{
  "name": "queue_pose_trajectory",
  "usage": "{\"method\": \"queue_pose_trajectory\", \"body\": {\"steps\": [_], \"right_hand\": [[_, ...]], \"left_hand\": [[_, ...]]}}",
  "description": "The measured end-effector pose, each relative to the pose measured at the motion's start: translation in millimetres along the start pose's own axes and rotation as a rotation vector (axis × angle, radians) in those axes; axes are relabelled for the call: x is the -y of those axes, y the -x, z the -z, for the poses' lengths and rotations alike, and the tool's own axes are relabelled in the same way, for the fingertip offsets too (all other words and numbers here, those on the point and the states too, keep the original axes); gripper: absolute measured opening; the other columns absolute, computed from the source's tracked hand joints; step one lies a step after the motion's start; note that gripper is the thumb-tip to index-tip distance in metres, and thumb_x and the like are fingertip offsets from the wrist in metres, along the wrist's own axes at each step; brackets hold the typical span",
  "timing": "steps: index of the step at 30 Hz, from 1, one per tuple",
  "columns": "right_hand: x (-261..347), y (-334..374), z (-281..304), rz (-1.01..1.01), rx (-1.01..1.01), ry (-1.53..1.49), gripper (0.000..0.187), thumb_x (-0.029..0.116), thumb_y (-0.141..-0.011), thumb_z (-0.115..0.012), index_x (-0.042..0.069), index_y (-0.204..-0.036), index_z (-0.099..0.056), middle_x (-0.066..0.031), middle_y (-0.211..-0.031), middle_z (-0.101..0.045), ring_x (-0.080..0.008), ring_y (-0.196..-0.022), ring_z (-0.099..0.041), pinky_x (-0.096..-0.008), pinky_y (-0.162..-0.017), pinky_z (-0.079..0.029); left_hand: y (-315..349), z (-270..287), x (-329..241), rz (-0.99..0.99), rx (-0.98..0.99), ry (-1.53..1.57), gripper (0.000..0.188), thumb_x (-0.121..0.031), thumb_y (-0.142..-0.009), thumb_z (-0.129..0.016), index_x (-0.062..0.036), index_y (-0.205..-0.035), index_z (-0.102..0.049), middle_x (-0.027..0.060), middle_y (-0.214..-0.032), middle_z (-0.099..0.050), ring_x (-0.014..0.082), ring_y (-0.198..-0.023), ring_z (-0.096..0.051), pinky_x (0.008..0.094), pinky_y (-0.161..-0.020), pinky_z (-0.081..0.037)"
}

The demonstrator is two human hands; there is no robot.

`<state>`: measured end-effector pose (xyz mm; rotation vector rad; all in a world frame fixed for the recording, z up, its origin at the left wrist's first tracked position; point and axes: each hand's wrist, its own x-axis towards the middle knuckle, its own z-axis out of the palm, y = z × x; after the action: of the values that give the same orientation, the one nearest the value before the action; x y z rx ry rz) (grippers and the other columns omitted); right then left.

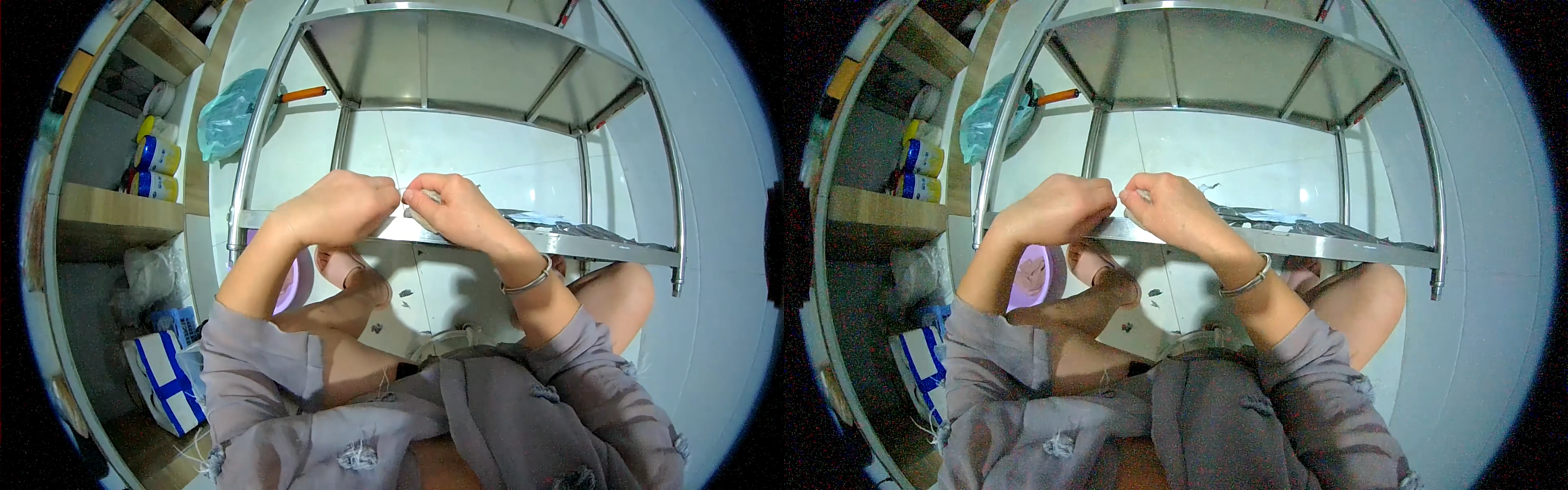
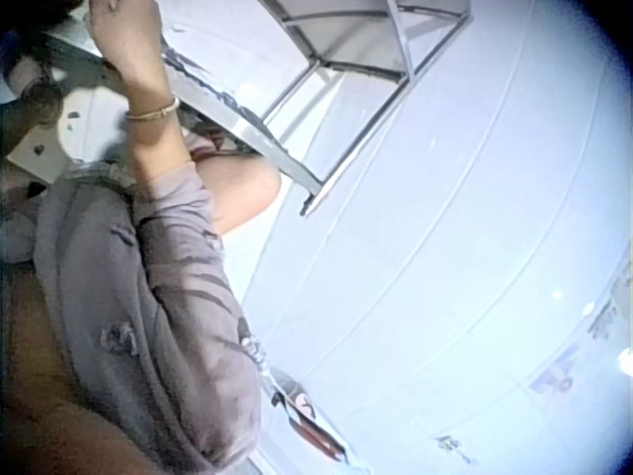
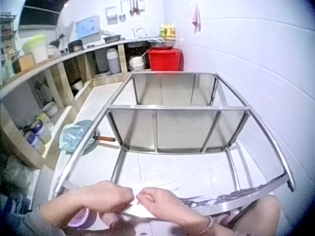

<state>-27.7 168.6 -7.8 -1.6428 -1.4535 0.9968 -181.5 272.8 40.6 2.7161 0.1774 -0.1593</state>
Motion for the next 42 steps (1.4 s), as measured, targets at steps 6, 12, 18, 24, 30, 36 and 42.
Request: {"method": "queue_pose_trajectory", "body": {"steps": [6,12,18,24,30,36,42], "right_hand": [[-1,-3,1,-0.065,0.062,-0.1,0.023,0.021,-0.082,-0.048,0.002,-0.09,-0.061,-0.0058,-0.07,-0.06,-0.0097,-0.067,-0.051,-0.0243,-0.062,-0.042],[1,-5,4,-0.109,0.132,-0.153,0.026,0.025,-0.077,-0.05,0.004,-0.086,-0.063,-0.0137,-0.069,-0.061,-0.0203,-0.062,-0.057,-0.0301,-0.06,-0.045],[5,-15,20,-0.143,0.316,0.035,0.027,0.028,-0.072,-0.057,0.004,-0.083,-0.064,-0.0149,-0.072,-0.062,-0.0238,-0.065,-0.058,-0.0316,-0.062,-0.045],[17,-38,34,-0.049,0.562,0.121,0.028,0.029,-0.069,-0.062,0.004,-0.082,-0.065,-0.0145,-0.072,-0.062,-0.0223,-0.067,-0.057,-0.0306,-0.066,-0.045],[21,-53,17,-0.077,0.639,0.083,0.019,0.021,-0.07,-0.062,0.003,-0.074,-0.065,-0.0055,-0.066,-0.06,-0.0111,-0.063,-0.052,-0.0252,-0.061,-0.043],[29,-67,0,-0.019,0.639,0.075,0.022,0.022,-0.068,-0.063,0.002,-0.075,-0.065,-0.0061,-0.065,-0.06,-0.0127,-0.062,-0.053,-0.0259,-0.062,-0.044],[47,-83,-23,-0.002,0.64,0.116,0.023,0.023,-0.066,-0.064,0.002,-0.076,-0.065,-0.0075,-0.063,-0.059,-0.0126,-0.06,-0.053,-0.0253,-0.058,-0.044]], "left_hand": [[3,-10,26,0.015,-0.004,0.46,0.008,-0.01,-0.08,-0.053,-0.0025,-0.083,-0.056,0.0094,-0.075,-0.055,0.0252,-0.067,-0.053,0.032,-0.062,-0.042],[-10,-3,35,0.14,0.234,0.703,0.013,-0.014,-0.076,-0.063,-0.0017,-0.076,-0.059,0.0007,-0.067,-0.055,0.0077,-0.064,-0.047,0.023,-0.059,-0.04],[-21,-10,37,0.252,0.32,0.711,0.012,-0.013,-0.078,-0.06,-0.0017,-0.076,-0.058,-0.0015,-0.062,-0.052,0.0061,-0.062,-0.044,0.0229,-0.057,-0.038],[-14,-11,39,0.285,0.276,0.752,0.01,-0.01,-0.079,-0.057,-0.001,-0.082,-0.06,0.0016,-0.069,-0.058,0.0081,-0.065,-0.049,0.0247,-0.061,-0.042],[18,2,55,0.374,0.228,0.646,0.011,-0.007,-0.081,-0.052,0.0001,-0.083,-0.06,0.0045,-0.07,-0.059,0.0109,-0.066,-0.053,0.0257,-0.063,-0.044],[63,5,72,0.604,0.128,0.652,0.013,-0.01,-0.082,-0.053,-0.0004,-0.085,-0.061,0.0037,-0.073,-0.061,0.009,-0.067,-0.052,0.0255,-0.064,-0.044],[72,-4,77,0.612,0.047,0.699,0.017,-0.012,-0.083,-0.052,0.0013,-0.088,-0.061,0.0046,-0.078,-0.063,0.0086,-0.072,-0.054,0.0237,-0.068,-0.043]]}}
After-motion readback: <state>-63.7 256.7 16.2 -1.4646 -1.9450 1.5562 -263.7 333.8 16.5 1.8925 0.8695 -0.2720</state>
